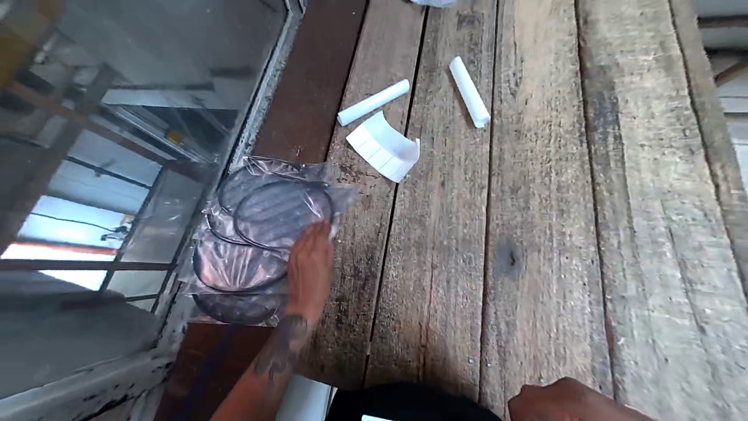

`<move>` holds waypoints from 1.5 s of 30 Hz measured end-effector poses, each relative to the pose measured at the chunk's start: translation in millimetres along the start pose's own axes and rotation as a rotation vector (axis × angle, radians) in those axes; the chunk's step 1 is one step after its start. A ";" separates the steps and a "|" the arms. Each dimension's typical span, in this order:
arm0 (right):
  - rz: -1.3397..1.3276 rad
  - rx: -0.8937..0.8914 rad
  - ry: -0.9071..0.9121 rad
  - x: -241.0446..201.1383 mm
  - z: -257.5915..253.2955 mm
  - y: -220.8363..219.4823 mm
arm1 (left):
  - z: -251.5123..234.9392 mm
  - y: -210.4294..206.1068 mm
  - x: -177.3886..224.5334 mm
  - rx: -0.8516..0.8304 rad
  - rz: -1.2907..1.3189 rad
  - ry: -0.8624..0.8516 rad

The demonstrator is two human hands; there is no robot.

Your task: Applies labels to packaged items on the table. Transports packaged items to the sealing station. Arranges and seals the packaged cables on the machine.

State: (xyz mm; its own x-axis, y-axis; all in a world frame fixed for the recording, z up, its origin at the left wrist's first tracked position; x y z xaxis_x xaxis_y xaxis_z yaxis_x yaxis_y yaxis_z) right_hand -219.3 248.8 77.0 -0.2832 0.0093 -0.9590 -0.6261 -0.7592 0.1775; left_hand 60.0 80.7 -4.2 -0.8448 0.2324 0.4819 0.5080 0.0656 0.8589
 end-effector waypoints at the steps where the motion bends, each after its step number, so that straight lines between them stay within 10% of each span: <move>1: -0.013 0.004 0.000 -0.9 1.8 0.0 | 22.2 -2.4 15.2 -0.004 0.056 -0.062; 5: 0.059 0.041 0.103 -11.8 6.2 -0.2 | 106.6 -63.8 35.4 -0.426 0.300 -0.067; 12: 0.387 0.948 -0.017 -15.3 41.8 77.5 | 141.3 -75.6 43.4 -0.249 0.499 -0.284; 17: 0.249 0.575 -0.389 93.3 -14.7 -23.2 | 132.5 -60.2 54.1 -0.035 0.768 0.133; 22: 0.152 0.967 -0.500 119.6 -41.3 -46.3 | 139.4 -62.3 66.0 -0.297 1.187 0.506; 28: 0.609 0.539 -0.652 103.8 -90.2 -44.8 | 155.9 -73.3 91.9 -0.437 1.297 0.518; 45: 0.612 0.634 -0.711 118.8 -105.3 -29.7 | 112.5 -47.2 63.4 -0.440 0.890 0.072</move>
Point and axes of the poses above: each hand's wrist, its own z-axis away from the middle knuckle, its own y-axis out of the back of the hand, x = y × z, the point moved 6 cm from there along -z, towards the middle knuckle, and after that the axes turned 9 degrees about z, right-handed, at the moved point
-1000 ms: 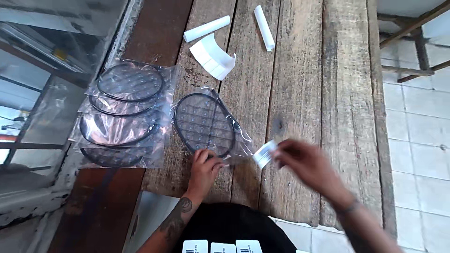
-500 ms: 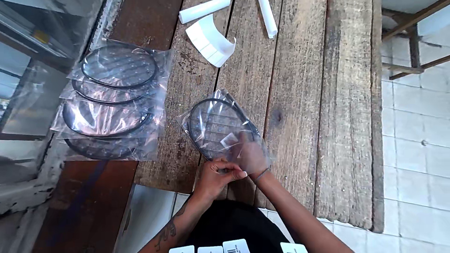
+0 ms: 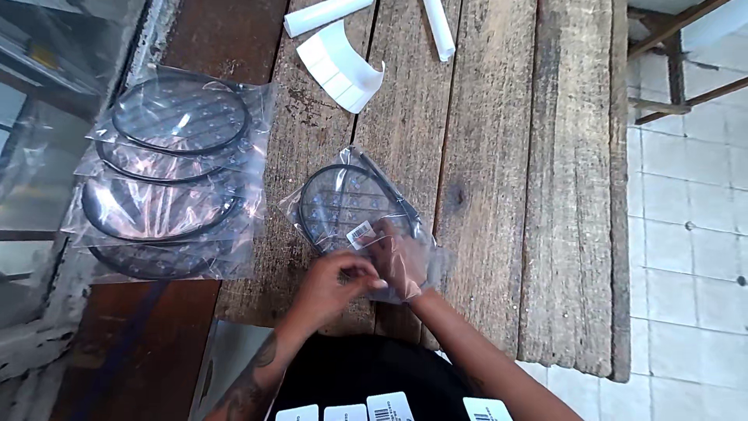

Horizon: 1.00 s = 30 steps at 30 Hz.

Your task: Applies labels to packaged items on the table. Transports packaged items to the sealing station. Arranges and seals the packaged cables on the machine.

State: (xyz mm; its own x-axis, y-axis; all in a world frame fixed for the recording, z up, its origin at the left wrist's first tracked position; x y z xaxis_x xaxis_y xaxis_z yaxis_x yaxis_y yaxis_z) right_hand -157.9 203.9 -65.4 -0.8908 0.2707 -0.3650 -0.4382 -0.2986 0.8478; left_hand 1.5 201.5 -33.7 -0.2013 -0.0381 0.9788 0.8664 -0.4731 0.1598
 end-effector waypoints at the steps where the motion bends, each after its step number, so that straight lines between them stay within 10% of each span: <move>1: -0.034 -0.014 0.006 1.7 -1.0 -1.4 | -2.6 19.5 0.0 0.074 -0.216 -0.069; 6: -0.148 0.040 0.035 9.0 -5.0 -8.4 | -18.6 63.0 -51.0 0.015 -0.845 -0.165; 19: 0.039 0.007 -0.134 -6.5 -2.6 5.1 | -19.4 62.4 -60.0 -0.003 -0.857 -0.141; 26: 0.236 0.192 0.869 13.2 38.5 3.9 | -20.8 59.3 -55.1 0.036 -0.900 -0.123; 30: 0.245 0.159 0.853 -3.2 17.9 -23.9 | -21.5 59.3 -56.8 0.009 -0.914 -0.120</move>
Point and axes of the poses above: each hand's wrist, its own z-axis away from the middle knuckle, its own y-axis out of the back of the hand, x = y × z, the point moved 6 cm from there along -z, towards the middle knuckle, and after that the axes turned 9 degrees about z, right-handed, at the moved point
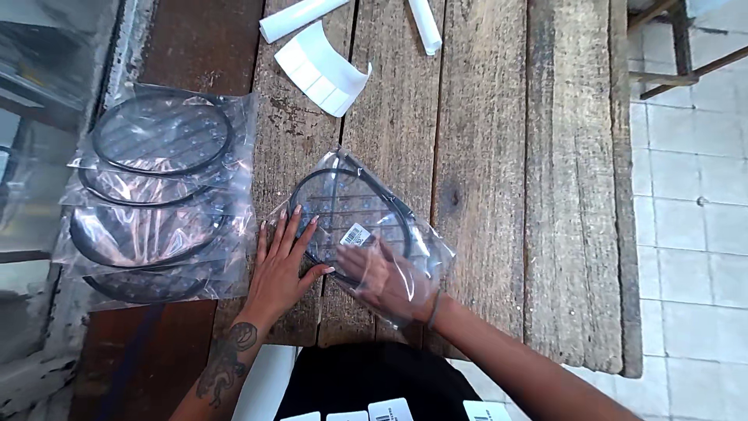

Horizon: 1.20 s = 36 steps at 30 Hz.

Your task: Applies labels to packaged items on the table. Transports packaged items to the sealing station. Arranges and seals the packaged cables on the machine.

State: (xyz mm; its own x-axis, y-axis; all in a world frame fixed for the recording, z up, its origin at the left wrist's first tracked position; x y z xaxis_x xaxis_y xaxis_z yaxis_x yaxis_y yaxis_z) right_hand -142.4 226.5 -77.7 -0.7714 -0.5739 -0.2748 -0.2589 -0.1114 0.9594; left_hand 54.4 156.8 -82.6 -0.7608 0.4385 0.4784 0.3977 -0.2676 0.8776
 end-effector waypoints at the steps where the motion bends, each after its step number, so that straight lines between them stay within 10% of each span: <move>1: 0.040 0.051 -0.088 8.2 -5.5 -3.3 | 1.2 0.9 -1.3 -0.009 0.000 -0.010; 11: -0.745 0.577 -0.762 20.6 114.2 108.8 | -83.3 -7.9 69.1 0.062 0.106 0.000; 15: -0.645 0.739 -1.086 48.9 190.2 120.7 | -120.0 83.6 -7.1 0.182 -0.055 0.289; 19: -1.021 0.345 -0.769 9.9 156.9 128.7 | -109.6 91.7 -95.7 0.219 -0.089 0.426; 25: -1.206 -0.117 -0.170 -26.4 115.7 159.3 | -42.2 105.8 -11.6 0.408 0.018 0.313; 31: -1.155 -0.085 -0.194 -18.9 118.5 173.0 | 40.4 -12.4 36.7 0.044 0.083 0.040; 36: -0.742 0.411 -0.808 45.2 122.7 201.5 | 53.2 -10.1 48.8 0.126 0.384 -0.024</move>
Point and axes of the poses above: each hand's wrist, its own z-axis away from the middle knuckle, its own y-axis out of the back of the hand, x = y × z, the point moved 6 cm from there along -z, towards the middle knuckle, and after that the axes turned 9 degrees about z, right-handed, at the moved point
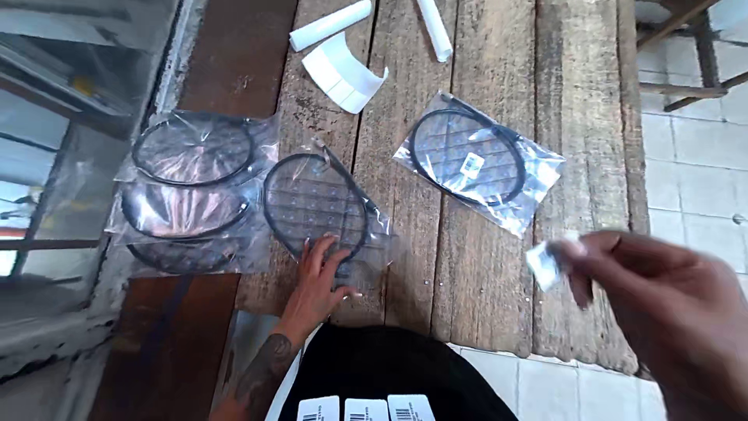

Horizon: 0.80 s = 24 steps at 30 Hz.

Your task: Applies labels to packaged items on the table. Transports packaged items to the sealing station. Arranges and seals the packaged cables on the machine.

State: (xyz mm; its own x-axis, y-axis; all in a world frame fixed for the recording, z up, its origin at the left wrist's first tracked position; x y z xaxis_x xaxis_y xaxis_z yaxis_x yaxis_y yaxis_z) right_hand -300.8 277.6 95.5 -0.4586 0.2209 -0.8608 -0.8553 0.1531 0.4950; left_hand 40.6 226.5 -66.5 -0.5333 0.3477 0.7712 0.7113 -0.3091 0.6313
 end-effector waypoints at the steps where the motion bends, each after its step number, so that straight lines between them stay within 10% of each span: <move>1: 0.094 0.072 -0.006 5.7 -9.3 -4.9 | -0.2 -1.3 0.9 0.061 0.028 0.016; 8: 0.171 -0.310 -0.126 64.7 5.2 -181.2 | -7.1 -0.5 24.2 0.328 0.461 0.390; 13: 0.316 -0.242 -0.004 58.9 -9.2 -207.7 | -6.2 -30.1 42.6 0.103 0.973 0.540; 15: 0.559 -0.469 -0.023 53.8 -9.9 -223.9 | -4.5 -39.7 47.0 0.058 0.992 0.539; 18: 0.817 -0.361 -0.139 50.1 -25.3 -224.4 | -8.3 -40.4 48.7 -0.031 0.983 0.524; 24: 0.677 -0.343 -0.084 56.3 -37.2 -234.4 | -17.1 -42.0 50.3 -0.158 1.001 0.454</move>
State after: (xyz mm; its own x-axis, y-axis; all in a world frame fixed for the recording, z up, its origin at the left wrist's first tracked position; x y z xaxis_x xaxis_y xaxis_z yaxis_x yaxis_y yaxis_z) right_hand -135.0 218.4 -73.4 -0.9012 0.2349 -0.3642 -0.4277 -0.3463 0.8350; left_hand -24.0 241.9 -52.8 0.1083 -0.4689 0.8766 0.8653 -0.3896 -0.3153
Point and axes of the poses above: each hand's wrist, its own z-axis away from the middle knuckle, its own y-axis out of the back of the hand, x = y × z, the point moved 6 cm from there along -z, towards the middle knuckle, and after that the axes turned 9 degrees about z, right-handed, at the moved point
